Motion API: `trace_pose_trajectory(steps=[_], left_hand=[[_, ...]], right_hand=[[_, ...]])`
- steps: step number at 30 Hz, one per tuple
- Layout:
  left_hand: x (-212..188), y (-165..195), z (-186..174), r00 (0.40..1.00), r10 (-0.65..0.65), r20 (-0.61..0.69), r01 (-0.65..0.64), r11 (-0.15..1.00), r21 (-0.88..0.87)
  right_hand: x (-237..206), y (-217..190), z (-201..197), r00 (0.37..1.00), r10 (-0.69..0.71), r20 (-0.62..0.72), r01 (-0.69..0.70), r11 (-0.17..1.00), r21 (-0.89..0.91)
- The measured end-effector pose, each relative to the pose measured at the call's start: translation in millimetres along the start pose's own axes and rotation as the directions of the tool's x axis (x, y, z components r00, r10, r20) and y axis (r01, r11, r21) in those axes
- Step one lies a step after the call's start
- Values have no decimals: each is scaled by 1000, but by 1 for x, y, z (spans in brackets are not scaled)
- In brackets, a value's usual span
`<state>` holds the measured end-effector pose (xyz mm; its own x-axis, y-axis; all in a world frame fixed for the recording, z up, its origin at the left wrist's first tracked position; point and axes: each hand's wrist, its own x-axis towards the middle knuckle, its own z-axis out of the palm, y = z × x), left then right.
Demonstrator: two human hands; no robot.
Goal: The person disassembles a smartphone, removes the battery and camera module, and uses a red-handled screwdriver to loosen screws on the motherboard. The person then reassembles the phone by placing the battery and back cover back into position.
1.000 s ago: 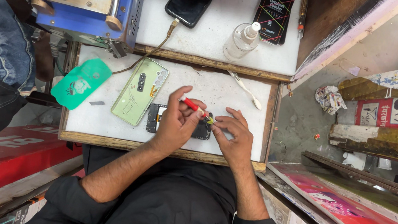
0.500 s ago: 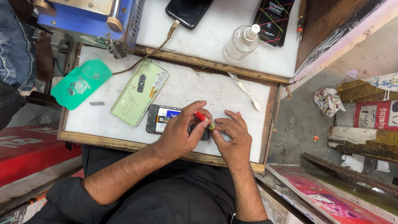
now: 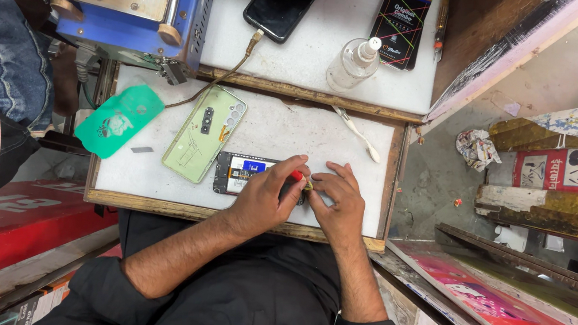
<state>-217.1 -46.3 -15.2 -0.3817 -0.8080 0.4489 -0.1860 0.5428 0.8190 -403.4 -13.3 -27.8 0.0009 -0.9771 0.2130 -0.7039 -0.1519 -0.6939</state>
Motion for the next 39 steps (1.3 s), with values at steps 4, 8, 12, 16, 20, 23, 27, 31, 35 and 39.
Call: trace_pose_trajectory(steps=[4,8,12,16,20,23,27,31,35,39], left_hand=[[1,1,0,999,39,0,-39,999,10],[0,0,1,999,33,6,-33,999,11],[-1,-3,1,999,29,-40,-30,999,-17],[1,-7,0,996,2,-92,-5,999,-32],[0,-7,0,996,-30,-81,26,999,-43],[-1,-8,2,995,-49,-82,45,998,-51],[-3,-10,5,994,-66,-87,61,997,-53],[-3,-10,6,992,-84,-96,77,995,-68],[-3,-9,6,992,-84,-96,77,994,-72],[-3,-9,6,991,-85,-101,77,994,-82]], right_hand=[[1,-2,-1,1000,-5,-7,5,1000,-3],[0,-4,-1,1000,14,-5,-14,1000,3],[1,-4,-1,1000,16,-3,-16,1000,-3],[1,-2,-2,999,43,-12,-43,999,16],[1,-2,-3,999,42,-23,-41,998,53],[1,-2,-2,999,51,-19,-50,998,50],[0,-1,-3,999,41,-3,-41,999,32],[0,0,-2,1000,23,-12,-23,999,36],[-1,1,-1,1000,20,-24,-19,999,46],[-2,3,0,999,8,-32,-7,999,37]])
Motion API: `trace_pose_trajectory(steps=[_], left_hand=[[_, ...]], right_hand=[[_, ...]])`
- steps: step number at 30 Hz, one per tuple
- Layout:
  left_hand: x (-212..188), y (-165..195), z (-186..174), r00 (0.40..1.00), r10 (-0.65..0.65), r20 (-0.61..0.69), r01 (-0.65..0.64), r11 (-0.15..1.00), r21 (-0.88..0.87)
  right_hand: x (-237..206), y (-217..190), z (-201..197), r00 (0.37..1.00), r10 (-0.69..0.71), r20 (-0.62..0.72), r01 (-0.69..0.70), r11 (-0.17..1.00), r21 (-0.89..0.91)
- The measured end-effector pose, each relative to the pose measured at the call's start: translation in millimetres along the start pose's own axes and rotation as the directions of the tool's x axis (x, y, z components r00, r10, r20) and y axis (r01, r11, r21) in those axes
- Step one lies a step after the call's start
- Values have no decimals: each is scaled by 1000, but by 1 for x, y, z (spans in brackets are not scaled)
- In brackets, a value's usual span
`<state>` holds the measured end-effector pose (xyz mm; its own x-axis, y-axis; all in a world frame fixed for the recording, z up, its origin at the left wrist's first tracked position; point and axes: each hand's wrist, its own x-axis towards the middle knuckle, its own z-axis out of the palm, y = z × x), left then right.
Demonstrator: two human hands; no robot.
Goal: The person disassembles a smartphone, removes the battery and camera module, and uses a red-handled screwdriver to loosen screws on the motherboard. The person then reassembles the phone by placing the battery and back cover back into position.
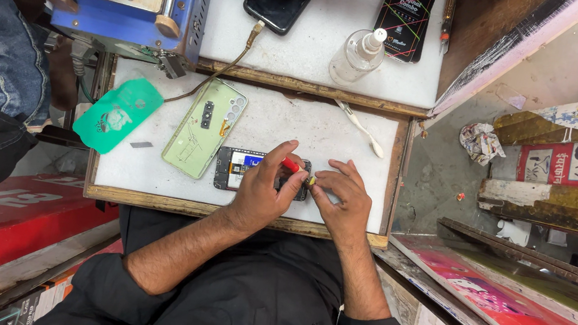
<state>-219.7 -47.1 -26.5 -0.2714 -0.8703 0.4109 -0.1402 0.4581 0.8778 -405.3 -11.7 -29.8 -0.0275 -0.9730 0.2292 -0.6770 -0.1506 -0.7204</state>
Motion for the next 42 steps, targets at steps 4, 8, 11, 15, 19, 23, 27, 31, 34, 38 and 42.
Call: trace_pose_trajectory(steps=[4,8,11,15,19,23,27,31,34,38,42], left_hand=[[-1,0,0,1000,17,12,-18,998,57],[-2,-2,1,1000,-21,7,21,1000,20],[-2,-3,2,999,-38,7,38,999,-4],[-3,-5,3,999,-39,6,39,999,-17],[-3,-5,4,999,-44,11,44,999,-31],[-1,-3,3,999,-32,8,32,999,-17],[8,-5,-4,989,136,-56,-127,983,132],[20,-11,-13,986,165,-37,-149,951,271],[23,-12,-14,986,168,11,-163,938,306],[25,-12,-8,969,244,38,-244,917,317],[28,-13,-4,958,285,44,-282,896,344]], right_hand=[[-1,1,1,1000,-2,-4,2,1000,4],[-1,0,1,1000,12,8,-12,1000,-2],[-1,0,1,1000,24,10,-24,1000,-6],[0,1,1,1000,28,13,-28,1000,-2],[1,1,0,999,32,25,-31,999,-7],[3,-3,0,999,38,38,-37,999,-27],[6,-9,1,999,20,32,-19,999,-38],[8,-15,-1,999,-13,31,16,997,-78],[10,-16,-1,998,-24,62,31,995,-99],[10,-15,-1,992,38,117,-25,994,-107],[9,-12,-1,994,34,101,-23,993,-114]])
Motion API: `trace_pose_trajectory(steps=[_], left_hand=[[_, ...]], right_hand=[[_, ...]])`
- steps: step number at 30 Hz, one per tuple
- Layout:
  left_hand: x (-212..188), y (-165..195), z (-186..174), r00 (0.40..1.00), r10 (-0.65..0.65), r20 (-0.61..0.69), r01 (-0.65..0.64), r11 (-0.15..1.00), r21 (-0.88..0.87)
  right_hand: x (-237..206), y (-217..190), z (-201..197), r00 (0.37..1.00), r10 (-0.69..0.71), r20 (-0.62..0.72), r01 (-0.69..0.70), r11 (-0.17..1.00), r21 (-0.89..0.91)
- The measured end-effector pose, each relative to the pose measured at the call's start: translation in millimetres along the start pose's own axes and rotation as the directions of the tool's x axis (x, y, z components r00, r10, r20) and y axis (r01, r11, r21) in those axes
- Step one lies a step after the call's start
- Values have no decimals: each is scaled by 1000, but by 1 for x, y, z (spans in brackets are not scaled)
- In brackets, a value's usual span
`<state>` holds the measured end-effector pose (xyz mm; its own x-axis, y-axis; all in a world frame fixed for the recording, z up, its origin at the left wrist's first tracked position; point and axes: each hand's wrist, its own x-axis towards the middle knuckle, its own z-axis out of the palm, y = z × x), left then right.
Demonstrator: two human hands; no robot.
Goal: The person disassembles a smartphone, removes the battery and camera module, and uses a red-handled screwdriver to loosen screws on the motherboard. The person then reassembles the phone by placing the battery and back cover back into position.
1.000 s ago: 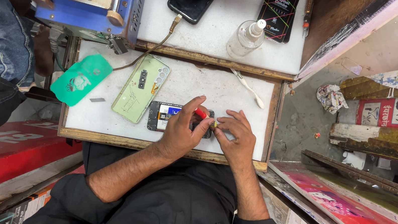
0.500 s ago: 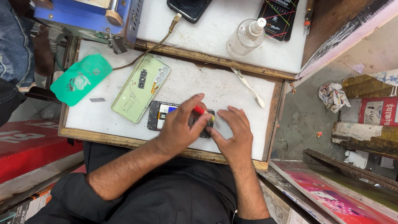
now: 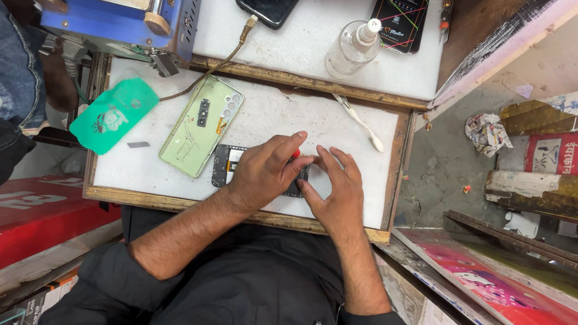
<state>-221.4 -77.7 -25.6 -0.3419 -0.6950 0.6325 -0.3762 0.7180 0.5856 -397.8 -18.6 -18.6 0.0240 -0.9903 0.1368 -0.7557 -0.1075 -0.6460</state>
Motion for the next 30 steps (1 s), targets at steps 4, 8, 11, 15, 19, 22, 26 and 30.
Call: trace_pose_trajectory(steps=[4,8,11,15,19,22,26,30], left_hand=[[1,0,2,1000,13,26,-13,999,30],[1,-1,4,999,25,22,-26,999,40],[0,-2,6,999,23,22,-24,999,43],[0,-3,8,999,24,22,-25,998,49],[-1,-3,8,1000,29,13,-29,998,49],[-2,-4,8,999,37,16,-37,998,42],[-1,-4,9,999,39,20,-40,998,37],[0,-4,8,999,50,15,-51,998,33]], right_hand=[[-1,1,1,1000,1,-6,-1,1000,-4],[-2,3,1,1000,23,-21,-22,999,32],[-2,5,1,1000,8,-25,-7,1000,21],[-2,7,1,1000,2,-20,-1,1000,13],[-2,8,1,1000,10,-18,-10,1000,27],[-2,8,2,1000,15,-18,-14,1000,25],[-3,9,4,999,35,-11,-34,999,34],[-3,12,5,1000,8,-8,-8,1000,4]])
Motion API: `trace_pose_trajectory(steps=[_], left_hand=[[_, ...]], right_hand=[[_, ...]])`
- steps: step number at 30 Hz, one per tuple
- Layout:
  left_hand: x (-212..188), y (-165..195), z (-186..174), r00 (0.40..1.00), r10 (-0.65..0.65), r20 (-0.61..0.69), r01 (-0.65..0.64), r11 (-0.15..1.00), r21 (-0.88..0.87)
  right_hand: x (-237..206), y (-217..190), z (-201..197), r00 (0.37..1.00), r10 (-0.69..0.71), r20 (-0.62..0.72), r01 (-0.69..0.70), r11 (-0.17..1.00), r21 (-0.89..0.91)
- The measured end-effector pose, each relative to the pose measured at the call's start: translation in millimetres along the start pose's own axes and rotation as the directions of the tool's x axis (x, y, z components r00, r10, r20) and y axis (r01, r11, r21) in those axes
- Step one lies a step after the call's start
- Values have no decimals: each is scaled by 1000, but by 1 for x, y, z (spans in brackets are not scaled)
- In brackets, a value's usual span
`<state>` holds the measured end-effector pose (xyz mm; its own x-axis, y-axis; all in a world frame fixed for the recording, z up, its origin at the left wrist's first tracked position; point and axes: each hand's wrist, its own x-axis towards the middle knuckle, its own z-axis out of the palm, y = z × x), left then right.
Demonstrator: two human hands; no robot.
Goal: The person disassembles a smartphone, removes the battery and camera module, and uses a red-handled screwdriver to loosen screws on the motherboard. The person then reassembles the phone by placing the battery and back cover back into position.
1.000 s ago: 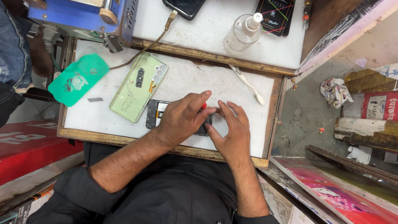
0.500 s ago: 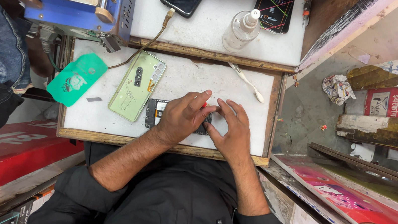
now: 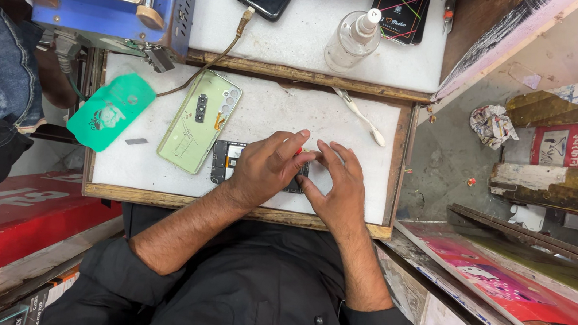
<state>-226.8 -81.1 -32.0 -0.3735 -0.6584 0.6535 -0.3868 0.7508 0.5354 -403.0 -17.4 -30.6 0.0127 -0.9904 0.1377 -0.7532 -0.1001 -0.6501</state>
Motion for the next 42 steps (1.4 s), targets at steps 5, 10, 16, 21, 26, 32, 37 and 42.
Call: trace_pose_trajectory(steps=[5,10,16,21,26,32,37,42], left_hand=[[0,1,-2,1000,19,-5,-19,1000,6],[4,3,-4,999,23,25,-23,1000,-17],[17,7,-14,978,81,194,-49,985,-164],[23,9,-19,929,-75,362,182,945,-272],[24,5,-21,939,-39,340,132,957,-257],[29,7,-25,952,21,307,54,971,-233],[32,12,-28,926,-57,373,182,933,-310],[33,8,-26,905,-170,390,259,947,-189]], right_hand=[[-1,2,1,1000,0,-7,1,1000,16],[-1,2,1,1000,1,-9,-1,1000,2],[-1,1,1,1000,3,-7,-3,1000,6],[0,2,2,999,12,-34,-11,1000,24],[-1,4,4,1000,16,-15,-15,999,33],[-2,2,4,999,-18,-36,17,1000,-18],[1,-3,1,999,2,-39,1,999,54],[2,-9,-1,998,16,-54,-11,996,89]])
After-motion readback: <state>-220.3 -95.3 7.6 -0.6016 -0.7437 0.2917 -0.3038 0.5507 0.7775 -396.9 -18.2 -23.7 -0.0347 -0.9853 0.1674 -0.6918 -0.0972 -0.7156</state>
